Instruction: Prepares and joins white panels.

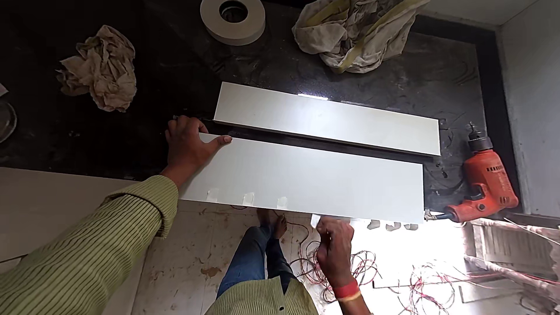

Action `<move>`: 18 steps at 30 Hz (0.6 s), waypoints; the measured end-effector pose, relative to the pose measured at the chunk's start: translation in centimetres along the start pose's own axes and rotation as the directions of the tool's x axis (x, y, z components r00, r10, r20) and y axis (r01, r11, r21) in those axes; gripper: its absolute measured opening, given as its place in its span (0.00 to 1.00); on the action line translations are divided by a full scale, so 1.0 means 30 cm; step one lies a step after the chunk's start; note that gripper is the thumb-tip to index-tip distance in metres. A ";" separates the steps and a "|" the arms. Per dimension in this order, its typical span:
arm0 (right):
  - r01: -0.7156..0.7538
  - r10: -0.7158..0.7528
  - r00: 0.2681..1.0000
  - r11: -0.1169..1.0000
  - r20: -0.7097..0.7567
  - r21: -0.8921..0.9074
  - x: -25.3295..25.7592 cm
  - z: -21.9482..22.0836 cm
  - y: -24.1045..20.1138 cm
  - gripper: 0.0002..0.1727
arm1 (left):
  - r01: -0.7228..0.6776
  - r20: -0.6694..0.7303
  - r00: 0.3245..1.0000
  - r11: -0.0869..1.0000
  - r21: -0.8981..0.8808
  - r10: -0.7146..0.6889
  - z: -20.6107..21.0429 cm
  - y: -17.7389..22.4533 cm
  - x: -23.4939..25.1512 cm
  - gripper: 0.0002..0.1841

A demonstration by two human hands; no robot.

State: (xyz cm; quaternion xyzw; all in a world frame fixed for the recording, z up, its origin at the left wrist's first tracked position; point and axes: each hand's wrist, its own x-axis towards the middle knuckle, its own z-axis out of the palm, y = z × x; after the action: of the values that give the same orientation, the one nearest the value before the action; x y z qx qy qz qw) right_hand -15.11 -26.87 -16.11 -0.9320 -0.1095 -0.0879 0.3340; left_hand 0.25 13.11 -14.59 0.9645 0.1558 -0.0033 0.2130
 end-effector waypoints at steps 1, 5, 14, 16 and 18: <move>0.049 -0.049 0.999 0.999 0.019 0.000 -0.051 -0.022 0.027 0.07 | 0.004 0.005 1.000 1.000 0.009 -0.004 0.002 0.000 0.000 0.40; 0.170 -0.166 0.985 0.982 -0.056 0.081 -0.092 -0.113 0.018 0.06 | 0.014 -0.015 1.000 1.000 0.024 -0.014 -0.004 0.003 0.011 0.40; 0.220 -0.237 0.954 0.969 0.186 0.108 0.223 0.152 -0.164 0.18 | 0.025 -0.001 1.000 1.000 0.015 -0.025 -0.001 0.005 0.007 0.40; 0.325 -0.339 0.913 0.941 0.227 0.098 0.243 0.169 -0.148 0.20 | 0.026 0.003 1.000 0.999 0.020 -0.027 -0.006 0.010 0.007 0.40; 0.397 -0.413 0.873 0.911 0.259 0.111 0.255 0.172 -0.131 0.23 | 0.027 0.003 1.000 1.000 0.014 -0.027 -0.004 0.006 0.004 0.40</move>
State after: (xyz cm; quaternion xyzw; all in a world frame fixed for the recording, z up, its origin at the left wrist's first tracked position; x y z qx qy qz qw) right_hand -8.34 -19.49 -15.85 -0.8819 -0.3500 -0.0218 0.3150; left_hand 0.40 13.04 -14.43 0.9639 0.1682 -0.0088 0.2063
